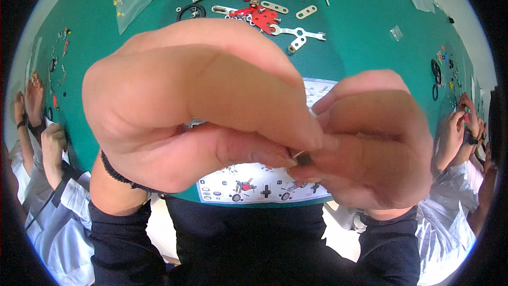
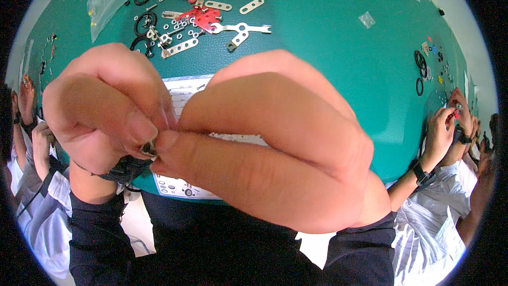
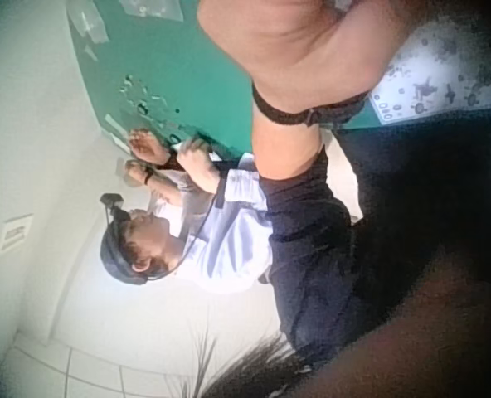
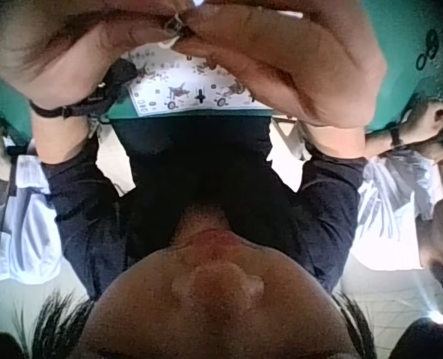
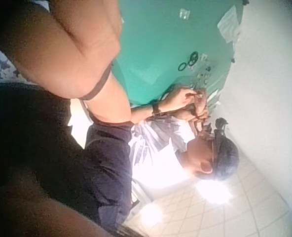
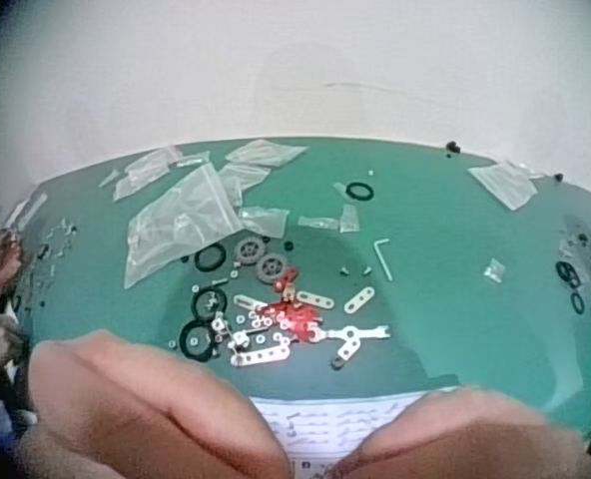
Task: Assembling a small metal toy motorcycle using a manual and small parts like screws and nuts.
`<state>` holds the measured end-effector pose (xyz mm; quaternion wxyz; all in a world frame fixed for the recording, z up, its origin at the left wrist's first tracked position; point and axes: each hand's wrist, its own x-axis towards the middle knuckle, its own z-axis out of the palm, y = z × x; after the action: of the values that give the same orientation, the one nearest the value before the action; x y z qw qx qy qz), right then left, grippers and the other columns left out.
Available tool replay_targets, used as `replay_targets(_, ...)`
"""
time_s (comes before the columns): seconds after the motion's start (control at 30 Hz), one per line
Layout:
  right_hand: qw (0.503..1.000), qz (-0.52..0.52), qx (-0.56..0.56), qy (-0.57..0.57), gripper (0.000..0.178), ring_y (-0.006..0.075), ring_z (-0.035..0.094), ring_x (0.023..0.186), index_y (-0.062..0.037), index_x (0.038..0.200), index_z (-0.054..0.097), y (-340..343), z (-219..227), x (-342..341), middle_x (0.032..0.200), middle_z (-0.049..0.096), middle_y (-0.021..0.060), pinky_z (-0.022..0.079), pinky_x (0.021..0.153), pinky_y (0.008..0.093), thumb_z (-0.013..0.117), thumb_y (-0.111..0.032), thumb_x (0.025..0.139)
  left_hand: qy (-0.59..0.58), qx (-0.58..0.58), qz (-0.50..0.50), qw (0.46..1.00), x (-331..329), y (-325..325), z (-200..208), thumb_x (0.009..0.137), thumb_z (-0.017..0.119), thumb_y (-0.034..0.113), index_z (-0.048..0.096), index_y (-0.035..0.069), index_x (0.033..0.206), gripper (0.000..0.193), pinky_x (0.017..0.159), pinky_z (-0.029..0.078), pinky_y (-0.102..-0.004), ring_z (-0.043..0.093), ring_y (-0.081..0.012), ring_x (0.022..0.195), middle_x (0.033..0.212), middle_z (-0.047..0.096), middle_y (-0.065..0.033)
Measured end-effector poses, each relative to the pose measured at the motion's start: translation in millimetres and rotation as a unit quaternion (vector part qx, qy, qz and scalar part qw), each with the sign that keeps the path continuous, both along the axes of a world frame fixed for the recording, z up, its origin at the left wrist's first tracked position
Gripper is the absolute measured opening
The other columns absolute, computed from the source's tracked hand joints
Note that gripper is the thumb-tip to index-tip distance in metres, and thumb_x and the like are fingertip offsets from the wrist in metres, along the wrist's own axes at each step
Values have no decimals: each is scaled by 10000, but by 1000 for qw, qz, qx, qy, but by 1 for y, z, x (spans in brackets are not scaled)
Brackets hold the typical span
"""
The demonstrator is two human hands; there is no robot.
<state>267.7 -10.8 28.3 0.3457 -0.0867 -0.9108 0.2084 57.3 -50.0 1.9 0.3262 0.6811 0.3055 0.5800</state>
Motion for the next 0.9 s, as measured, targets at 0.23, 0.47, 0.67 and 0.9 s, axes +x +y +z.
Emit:
replay_targets(0.23, 997, -53, -41, -45, 384, 268, 661, 801, -75, 874, 693, -4, 18, -4, 915, 668, 122, 515, 652, 354, 909, -126, 561, 5, -3, -2, 1000, -1, 1, 2, 804, 784, 128, 624, 67, 701, 200, 522, 538, -311, 627, -211, 585, 713, 644, -117)
replay_targets(0.47, 991, -97, -79, -49, 346, 277, 671, 810, -53, 863, 692, -11, 7, 4, 943, 688, 139, 522, 672, 368, 895, -153, 601, 31, -10, -5, 999, -3, 0, 5, 789, 787, 109, 629, 71, 703, 183, 563, 538, -309, 624, -206, 632, 755, 634, -109)
replay_targets(0.67, 991, -86, -72, -71, 351, 283, 672, 834, -45, 871, 699, -12, 8, 5, 968, 694, 145, 527, 694, 370, 893, -156, 601, -50, -38, 1, 998, -4, -13, -22, 785, 781, 102, 631, 73, 702, 174, 557, 530, -302, 620, -205, 624, 750, 632, -108)
replay_targets(0.9, 994, -91, -51, -30, 391, 290, 670, 859, -37, 905, 719, -14, -2, 8, 1006, 696, 152, 533, 709, 369, 894, -158, 577, 81, -63, 11, 995, -8, -12, 8, 781, 776, 98, 621, 73, 685, 184, 540, 524, -301, 613, -203, 599, 727, 627, -110)
